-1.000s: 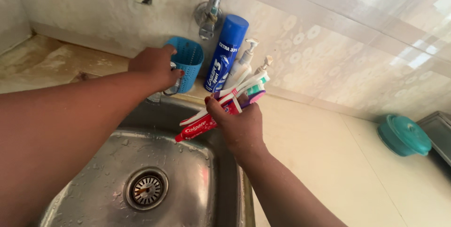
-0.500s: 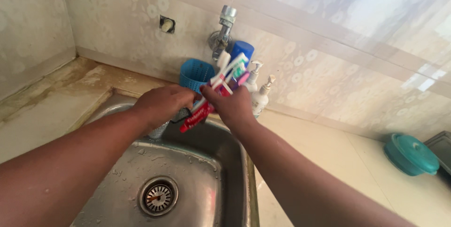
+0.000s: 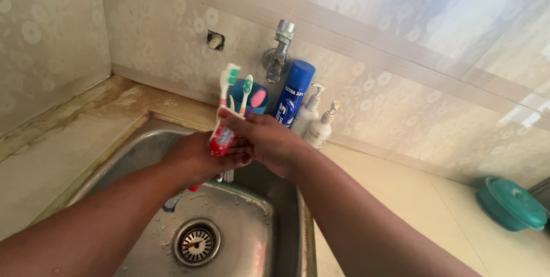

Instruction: The person cleans the sink area using a metal scrubber, wiping the sink rim and surrounding countertop. They move several bottles and a toothbrush holder aside, rinse the scrubber under the tap, and then return the items to their original positions.

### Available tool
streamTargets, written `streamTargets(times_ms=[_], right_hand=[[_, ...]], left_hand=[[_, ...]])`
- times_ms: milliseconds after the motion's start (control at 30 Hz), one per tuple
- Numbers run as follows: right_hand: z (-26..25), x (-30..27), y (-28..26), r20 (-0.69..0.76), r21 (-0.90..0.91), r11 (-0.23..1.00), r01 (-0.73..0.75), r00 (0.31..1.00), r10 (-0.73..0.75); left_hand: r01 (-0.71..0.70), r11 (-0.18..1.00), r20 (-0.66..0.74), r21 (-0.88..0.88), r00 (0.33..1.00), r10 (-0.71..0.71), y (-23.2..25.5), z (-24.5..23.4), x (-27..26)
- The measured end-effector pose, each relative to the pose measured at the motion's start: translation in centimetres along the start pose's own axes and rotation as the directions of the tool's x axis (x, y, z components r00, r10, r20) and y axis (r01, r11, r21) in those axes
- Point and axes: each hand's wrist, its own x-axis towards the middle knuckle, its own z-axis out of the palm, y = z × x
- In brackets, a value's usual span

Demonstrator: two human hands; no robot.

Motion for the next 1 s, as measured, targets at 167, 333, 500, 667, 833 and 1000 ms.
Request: streamTargets(times_ms=[167,333,500,667,833,1000], right_hand=[[-2.4,-0.7,1.0,0.125,0.233,0.972,-0.001,0.992,-0.029],[-2.8,-0.5,2.3,0.074,0.292,0.953,0.077,0.992,-0.103],[-2.8,0.3,3.1,-0.105,0.22,0.974,0.062,0.994,-0.039],[-2.7,0.9,3.1,-0.139,0.24,0.97,0.026,0.99,0.007],[-2.8,1.2,3.2,-0.321,0.189,0.982,-0.001,0.945,0.063],[-3.3,0.7,2.8,-0.379,-0.003,0.985,0.175,0.911,-0.163]], left_hand=[[-0.082,0.93,0.007,-0.357,0.996,0.091,-1.2,0.4,0.4],[0.028,0.915,0.046,-0.401,0.999,-0.01,-1.5,0.3,0.5],[0.039,0.835,0.039,-0.549,0.999,-0.021,-2.0,1.2,0.4],[0.083,0.788,0.08,-0.61,0.996,-0.042,-2.3,1.4,0.7],[0.153,0.698,0.093,-0.699,0.988,-0.124,-3.2,1.3,0.4],[0.228,0.681,0.082,-0.696,0.967,-0.24,-4.7,0.9,0.2]])
